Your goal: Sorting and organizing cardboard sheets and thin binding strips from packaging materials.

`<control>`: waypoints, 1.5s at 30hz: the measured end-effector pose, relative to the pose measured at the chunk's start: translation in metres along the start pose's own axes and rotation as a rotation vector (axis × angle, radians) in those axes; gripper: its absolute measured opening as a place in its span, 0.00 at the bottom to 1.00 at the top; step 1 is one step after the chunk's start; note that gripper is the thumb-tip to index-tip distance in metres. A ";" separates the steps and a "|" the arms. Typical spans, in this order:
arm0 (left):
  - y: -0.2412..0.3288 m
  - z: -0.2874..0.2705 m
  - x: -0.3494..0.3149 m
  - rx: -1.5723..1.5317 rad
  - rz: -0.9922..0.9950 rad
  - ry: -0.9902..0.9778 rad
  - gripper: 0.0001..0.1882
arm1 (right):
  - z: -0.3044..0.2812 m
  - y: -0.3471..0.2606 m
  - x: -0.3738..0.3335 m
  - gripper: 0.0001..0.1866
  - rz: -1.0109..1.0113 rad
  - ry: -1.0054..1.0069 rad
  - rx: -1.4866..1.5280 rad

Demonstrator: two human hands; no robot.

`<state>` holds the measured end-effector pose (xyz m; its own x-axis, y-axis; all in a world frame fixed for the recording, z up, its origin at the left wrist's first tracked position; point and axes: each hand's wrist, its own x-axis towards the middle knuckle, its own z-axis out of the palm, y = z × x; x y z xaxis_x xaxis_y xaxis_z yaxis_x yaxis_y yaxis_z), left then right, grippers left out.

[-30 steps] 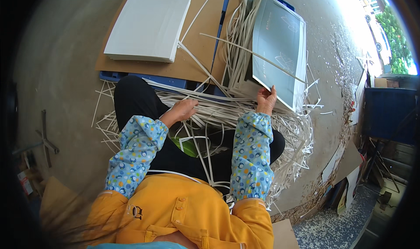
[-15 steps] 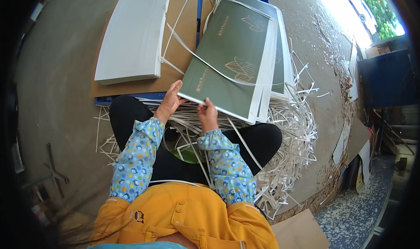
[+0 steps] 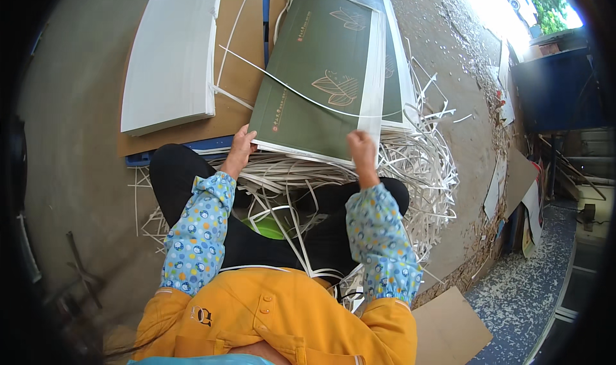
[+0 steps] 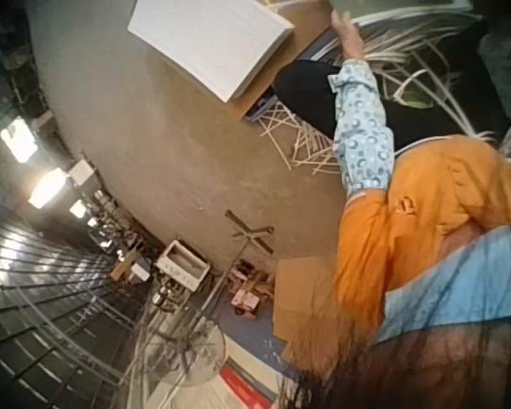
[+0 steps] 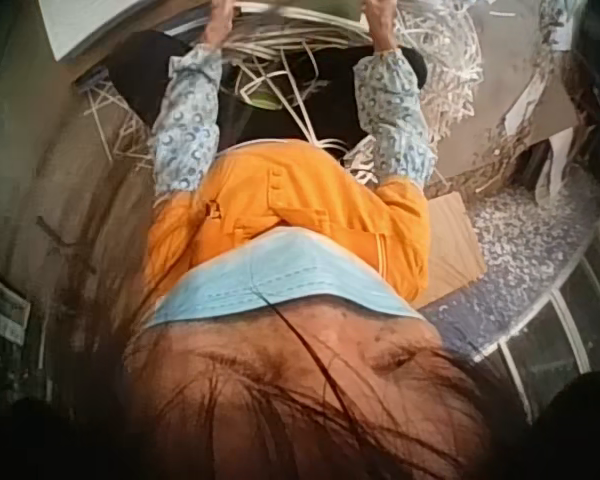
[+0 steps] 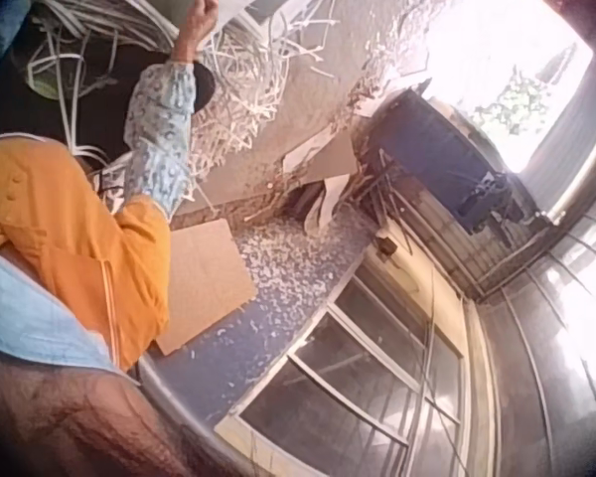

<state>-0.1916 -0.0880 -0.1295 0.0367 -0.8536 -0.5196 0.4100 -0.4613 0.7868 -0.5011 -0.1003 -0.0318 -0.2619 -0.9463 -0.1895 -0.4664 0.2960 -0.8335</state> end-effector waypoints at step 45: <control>0.219 0.028 -0.174 1.108 1.544 0.021 0.09 | -0.009 -0.058 -0.006 0.27 -0.571 0.181 0.119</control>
<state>-0.1334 -0.0475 0.1420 -0.2385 -0.6154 0.7513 -0.6741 0.6618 0.3281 -0.4806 -0.1108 0.0224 -0.1422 -0.9110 0.3871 -0.4806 -0.2784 -0.8316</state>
